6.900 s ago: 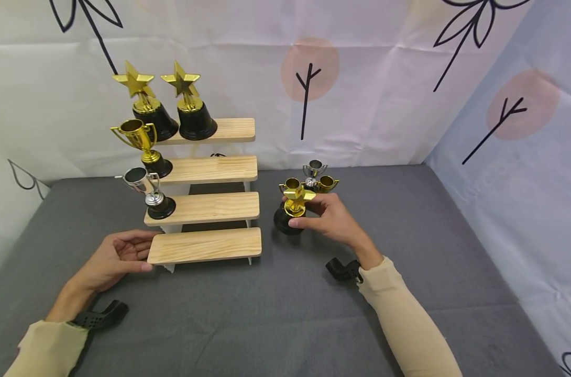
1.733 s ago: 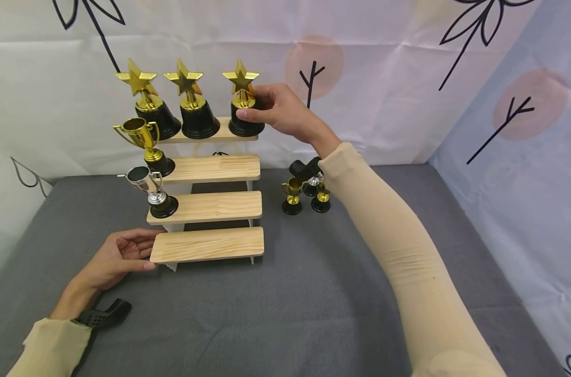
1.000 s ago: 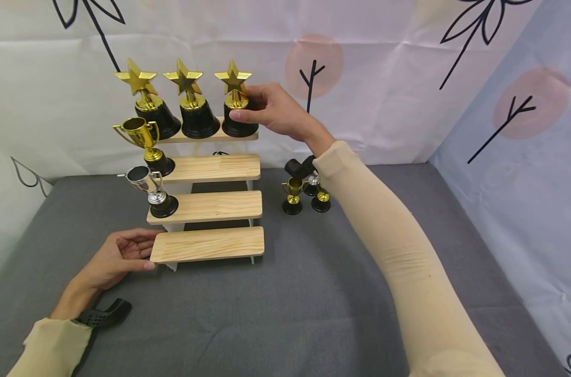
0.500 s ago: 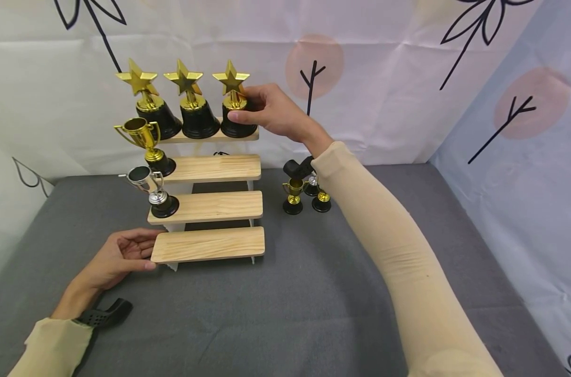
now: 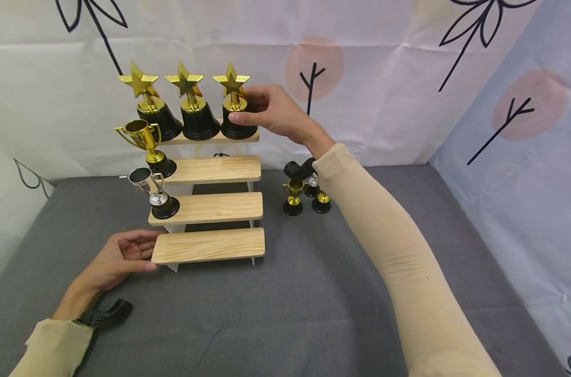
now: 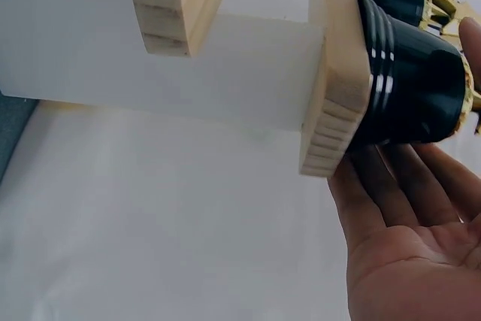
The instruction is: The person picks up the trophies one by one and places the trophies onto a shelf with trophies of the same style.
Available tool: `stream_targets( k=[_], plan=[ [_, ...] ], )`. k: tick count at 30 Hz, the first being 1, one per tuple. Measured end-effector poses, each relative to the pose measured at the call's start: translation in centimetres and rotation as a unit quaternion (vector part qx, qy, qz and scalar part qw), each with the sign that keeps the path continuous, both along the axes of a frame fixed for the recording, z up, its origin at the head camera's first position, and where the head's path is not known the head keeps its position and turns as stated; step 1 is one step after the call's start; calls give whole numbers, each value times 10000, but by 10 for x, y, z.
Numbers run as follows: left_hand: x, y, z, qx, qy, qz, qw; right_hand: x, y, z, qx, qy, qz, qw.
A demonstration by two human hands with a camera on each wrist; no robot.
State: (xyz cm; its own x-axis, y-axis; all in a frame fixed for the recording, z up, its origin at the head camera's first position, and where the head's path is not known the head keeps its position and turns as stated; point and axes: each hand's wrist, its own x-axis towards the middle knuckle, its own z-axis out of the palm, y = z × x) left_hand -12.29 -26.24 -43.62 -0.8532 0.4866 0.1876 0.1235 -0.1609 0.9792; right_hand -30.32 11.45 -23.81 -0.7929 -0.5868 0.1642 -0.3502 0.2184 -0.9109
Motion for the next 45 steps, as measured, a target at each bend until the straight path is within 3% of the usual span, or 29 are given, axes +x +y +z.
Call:
stream_targets(
  k=[5, 14, 30, 45],
  plan=[
    [0, -1, -1, 13, 39, -39, 10000, 3, 9, 1, -138, -65, -136, 9998],
    [1, -1, 0, -37, 14, 4, 10000, 17, 28, -2, -894, -41, -170, 9958],
    [1, 1, 1, -55, 8, 64, 10000, 56, 62, -22, -1617, -160, -659, 9845],
    [1, 1, 1, -22, 29, 35, 10000, 94, 88, -51, -1737, -2, -834, 9813]
  ],
)
